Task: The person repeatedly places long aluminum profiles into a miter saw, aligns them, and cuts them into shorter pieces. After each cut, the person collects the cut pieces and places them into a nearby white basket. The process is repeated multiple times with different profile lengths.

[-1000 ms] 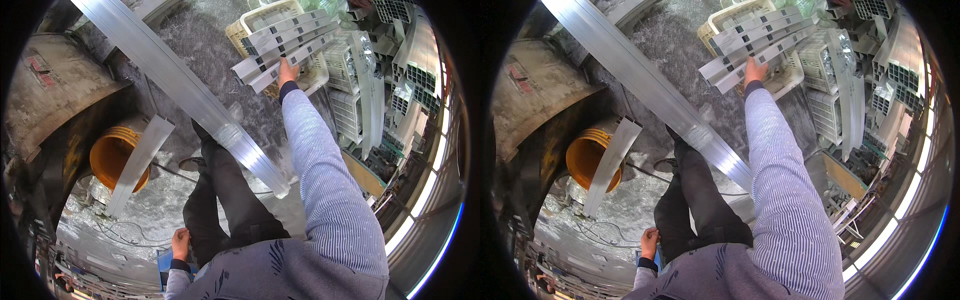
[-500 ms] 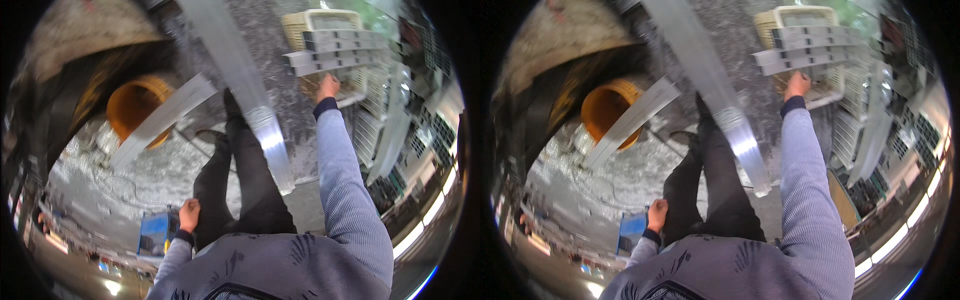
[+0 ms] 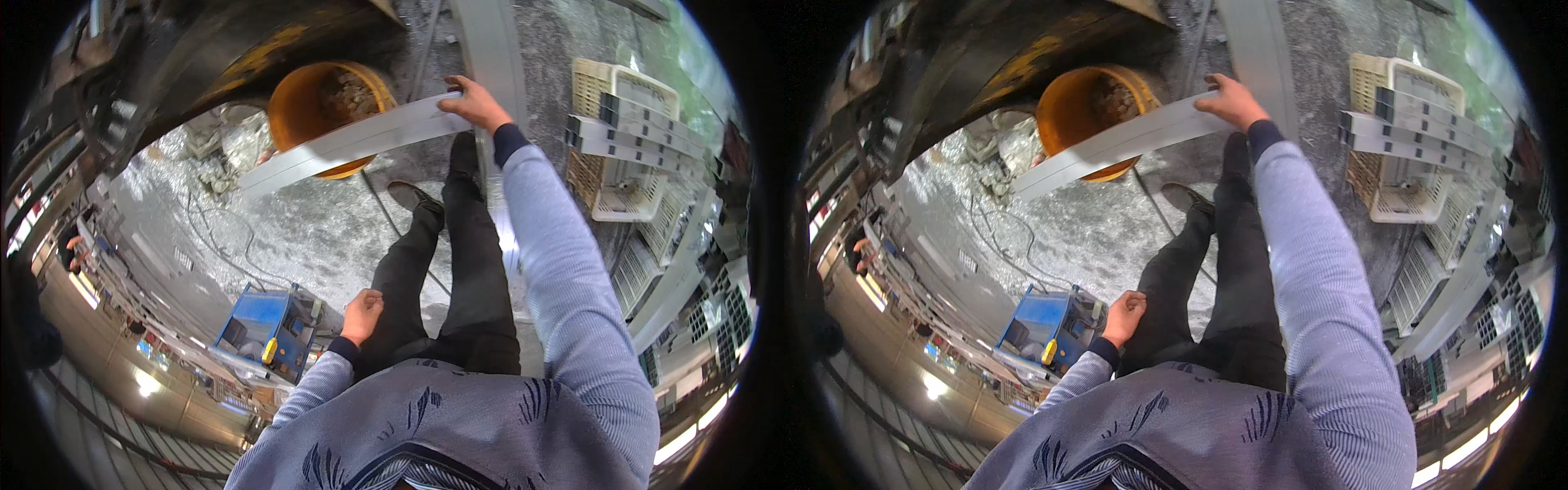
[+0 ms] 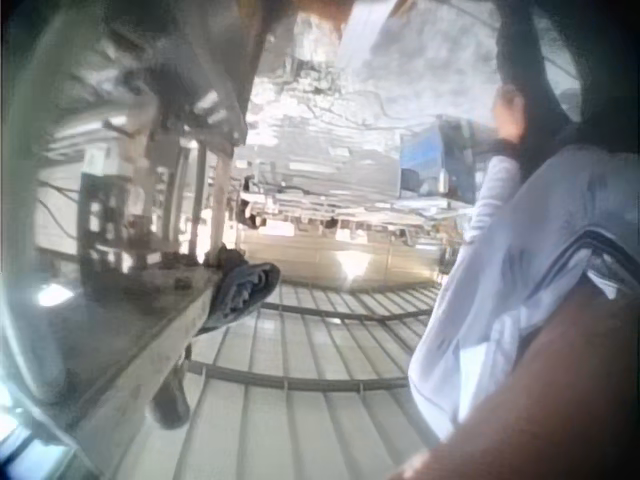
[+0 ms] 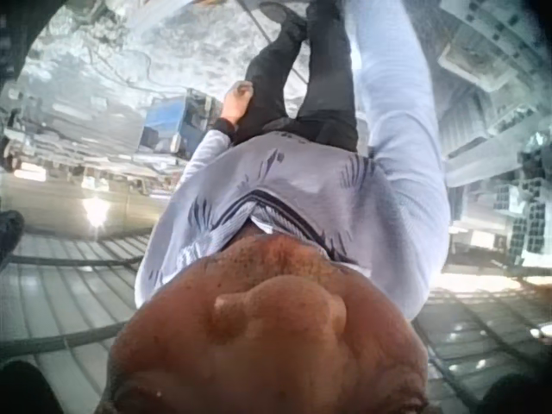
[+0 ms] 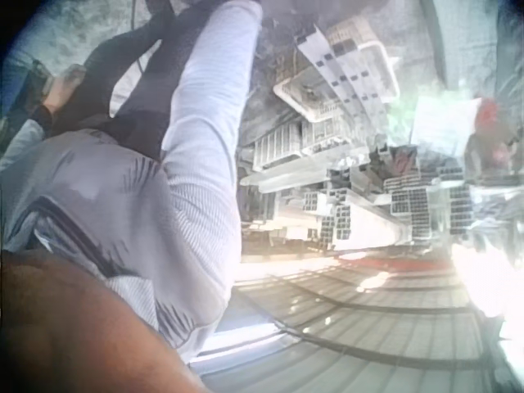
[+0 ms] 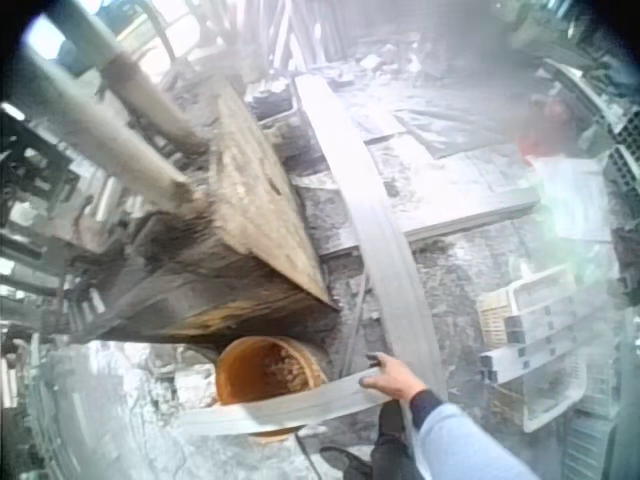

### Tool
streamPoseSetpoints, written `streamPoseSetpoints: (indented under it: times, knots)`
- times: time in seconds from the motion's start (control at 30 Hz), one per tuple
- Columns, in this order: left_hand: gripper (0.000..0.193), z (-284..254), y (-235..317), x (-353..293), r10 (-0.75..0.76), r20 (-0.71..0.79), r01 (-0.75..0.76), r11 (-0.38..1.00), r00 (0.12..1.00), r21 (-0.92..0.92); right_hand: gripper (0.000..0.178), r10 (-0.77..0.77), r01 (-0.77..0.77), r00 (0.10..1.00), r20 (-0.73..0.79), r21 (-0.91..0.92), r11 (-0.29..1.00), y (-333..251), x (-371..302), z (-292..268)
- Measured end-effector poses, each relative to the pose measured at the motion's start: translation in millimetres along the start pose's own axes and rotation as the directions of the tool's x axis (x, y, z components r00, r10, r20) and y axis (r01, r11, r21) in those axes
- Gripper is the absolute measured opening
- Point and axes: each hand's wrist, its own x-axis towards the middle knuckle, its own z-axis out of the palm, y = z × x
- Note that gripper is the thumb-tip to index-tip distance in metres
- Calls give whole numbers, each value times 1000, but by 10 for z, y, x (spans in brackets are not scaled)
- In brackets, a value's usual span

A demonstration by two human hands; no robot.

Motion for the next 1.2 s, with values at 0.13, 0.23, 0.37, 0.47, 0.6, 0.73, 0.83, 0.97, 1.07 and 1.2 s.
streamPoseSetpoints:
  times: [0.13, 0.23, 0.37, 0.47, 0.6, 0.73, 0.83, 0.97, 1.07, 1.2]
  knots:
    - [24, 37, -191, -4, -22, -22, 19, 995, 1000, -100, 50, -10, 31, 942, 336, -58, 998, -32, 265, -237]
    - [23, 48, -322, -17, -18, -47, 10, 987, 999, -161, 51, 28, -44, 955, 296, 47, 998, -231, 350, -380]
    - [23, 53, -376, -9, -26, -70, 12, 980, 997, -198, 57, 103, -133, 964, 244, 109, 985, -610, 231, -527]
    - [23, 18, -316, -7, -25, -60, 10, 969, 998, -246, 62, 90, -97, 936, 341, 2, 995, -911, -16, -703]
    - [22, -104, -168, 25, 29, -65, -48, 954, 997, -297, 49, 88, -107, 962, 258, 61, 992, -1244, -587, -749]
    - [21, -359, 77, 80, 113, -159, -161, 927, 981, -337, 45, 137, -169, 961, 240, 120, 978, -1571, -1121, -784]
    - [23, -629, 397, 8, 186, -173, -244, 874, 967, -420, 47, 151, -185, 953, 262, 113, 976, -1817, -1560, -725]
    - [45, -995, 922, -348, 213, -119, -241, 761, 970, -603, 35, -21, -38, 966, 259, 218, 975, -2262, -2159, -337]
    - [45, -1189, 1105, -647, 383, -60, -200, 338, 922, -920, 32, -412, 402, 878, 243, 90, 911, -2636, -2668, 115]
    - [37, -1374, 945, -931, 431, -219, -222, -43, 875, -974, 41, -667, 699, 704, 245, -72, 711, -3001, -3295, 748]
